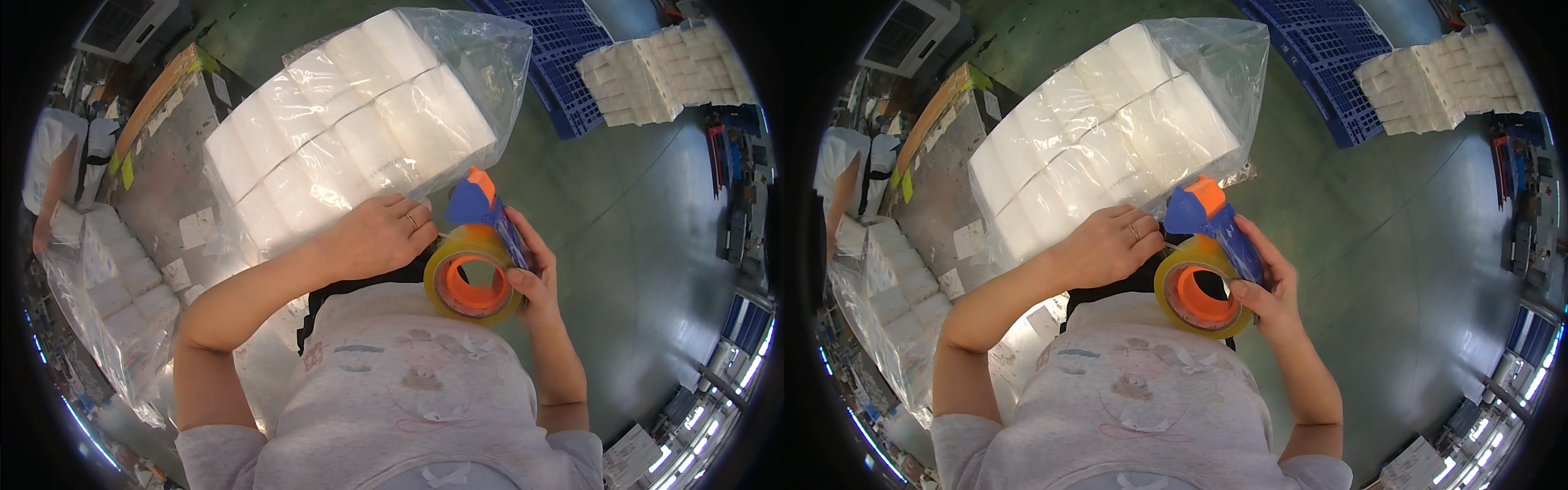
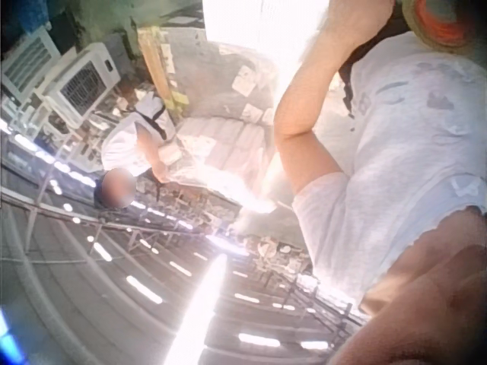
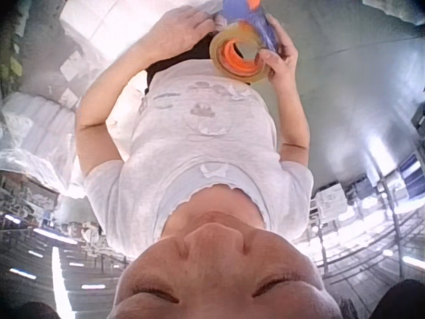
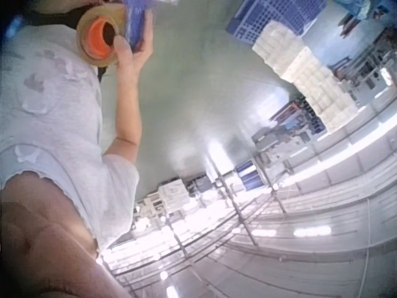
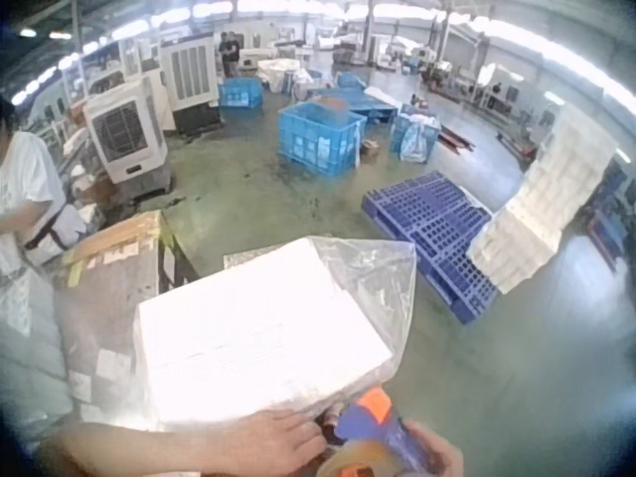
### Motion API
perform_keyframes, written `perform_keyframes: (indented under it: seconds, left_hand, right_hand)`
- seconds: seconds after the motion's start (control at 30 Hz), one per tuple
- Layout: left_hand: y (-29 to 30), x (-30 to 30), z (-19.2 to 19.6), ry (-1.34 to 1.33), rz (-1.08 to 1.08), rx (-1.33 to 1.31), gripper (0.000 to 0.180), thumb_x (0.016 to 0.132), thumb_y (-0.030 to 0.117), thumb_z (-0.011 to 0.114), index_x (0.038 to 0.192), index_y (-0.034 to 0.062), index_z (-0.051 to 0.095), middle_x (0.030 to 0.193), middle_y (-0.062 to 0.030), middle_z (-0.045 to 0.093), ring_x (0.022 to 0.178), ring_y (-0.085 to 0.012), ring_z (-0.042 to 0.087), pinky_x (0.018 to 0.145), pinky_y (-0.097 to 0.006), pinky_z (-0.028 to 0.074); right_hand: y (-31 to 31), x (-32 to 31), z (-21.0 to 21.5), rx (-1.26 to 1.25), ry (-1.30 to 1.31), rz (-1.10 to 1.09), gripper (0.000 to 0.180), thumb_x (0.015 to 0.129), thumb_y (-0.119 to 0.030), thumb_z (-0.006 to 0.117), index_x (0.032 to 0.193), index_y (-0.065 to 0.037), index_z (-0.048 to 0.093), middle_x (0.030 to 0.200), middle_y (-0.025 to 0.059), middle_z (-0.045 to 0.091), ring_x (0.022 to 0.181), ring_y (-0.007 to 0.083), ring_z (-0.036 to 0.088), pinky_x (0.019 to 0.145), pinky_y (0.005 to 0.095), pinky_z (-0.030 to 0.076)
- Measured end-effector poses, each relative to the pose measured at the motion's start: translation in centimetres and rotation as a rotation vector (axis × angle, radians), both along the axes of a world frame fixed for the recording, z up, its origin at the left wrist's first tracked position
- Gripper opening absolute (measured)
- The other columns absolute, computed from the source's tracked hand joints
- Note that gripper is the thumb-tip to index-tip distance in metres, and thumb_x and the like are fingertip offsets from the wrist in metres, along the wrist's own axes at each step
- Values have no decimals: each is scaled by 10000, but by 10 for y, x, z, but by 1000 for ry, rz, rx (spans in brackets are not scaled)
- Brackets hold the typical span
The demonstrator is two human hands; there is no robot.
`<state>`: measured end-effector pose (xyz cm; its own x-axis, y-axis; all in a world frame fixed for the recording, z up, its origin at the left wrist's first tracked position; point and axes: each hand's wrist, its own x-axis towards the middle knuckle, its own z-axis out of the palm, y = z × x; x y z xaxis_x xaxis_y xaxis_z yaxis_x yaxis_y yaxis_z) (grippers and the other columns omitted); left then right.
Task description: The person places a stack of white cylindrical objects into a large clear plastic bag on a metal table and applies strips of yellow adhesive tape using a blue tape dispenser to seal the bag.
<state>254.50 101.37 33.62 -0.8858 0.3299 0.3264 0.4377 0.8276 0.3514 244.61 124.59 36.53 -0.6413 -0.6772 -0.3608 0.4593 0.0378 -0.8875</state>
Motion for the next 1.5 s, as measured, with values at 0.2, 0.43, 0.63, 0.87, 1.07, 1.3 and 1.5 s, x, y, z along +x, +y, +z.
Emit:
perform_keyframes:
  seconds: [0.2, 0.43, 0.63, 0.87, 1.07, 1.3, 1.5]
  left_hand:
    - [-14, -8, 12, 62, 29, -17, 157, 792, 181, 609, 816, 30, 572, 747, -77, 581, 698, -194, 584, 649, -326, 475]
    - [-33, 3, 16, -723, 460, 1024, 205, 937, 204, 540, 1008, 16, 576, 828, -33, 592, 823, -121, 573, 745, -264, 463]
    - [9, 18, -3, -896, 176, 1505, 356, 899, 210, 611, 1187, 65, 461, 1055, -23, 525, 945, -116, 528, 839, -278, 445]
    - [-15, 20, 23, -499, 246, 875, 116, 817, 68, 662, 782, 48, 554, 734, -32, 569, 694, -186, 572, 636, -279, 452]
    - [-56, 12, 55, 61, 160, -7, 302, 712, 304, 738, 699, 83, 531, 617, -44, 519, 542, -216, 524, 466, -300, 400]
    - [-66, 8, 53, -333, 309, 301, 489, 727, 520, 680, 664, 50, 559, 524, -62, 506, 496, -250, 536, 488, -317, 431]
    - [-58, 16, 47, -262, 161, 154, 447, 765, 473, 662, 711, 38, 573, 554, -70, 516, 541, -235, 555, 532, -333, 445]
  right_hand:
    - [-5, -12, 10, -58, -208, -20, 757, 701, -193, 627, 1372, 33, 357, 1271, 161, 515, 1132, 226, 539, 997, 308, 391]
    - [-13, -15, 12, 17, -268, -161, 738, 696, -304, 592, 1318, 36, 384, 804, 109, 567, 568, 126, 493, 446, 232, 389]
    - [-16, -14, -1, -96, -462, -188, 587, 737, -320, 562, 1175, 56, 452, 776, 98, 556, 559, 116, 476, 440, 233, 375]
    - [-8, -28, -10, -266, -691, 51, 775, 723, -292, 555, 1365, 67, 311, 924, 133, 585, 707, 155, 567, 605, 238, 473]
    - [-30, -41, 21, -138, -353, 273, 777, 660, -264, 616, 1320, 87, 405, 1253, 207, 526, 1156, 258, 527, 1024, 326, 359]
    - [-33, -47, 54, -63, 32, 346, 780, 581, -184, 726, 1273, 78, 479, 1239, 182, 543, 1141, 225, 536, 997, 308, 376]
    - [-27, -56, 60, -98, 211, 491, 752, 556, -153, 736, 1237, 79, 516, 1221, 186, 557, 1131, 229, 544, 989, 308, 378]
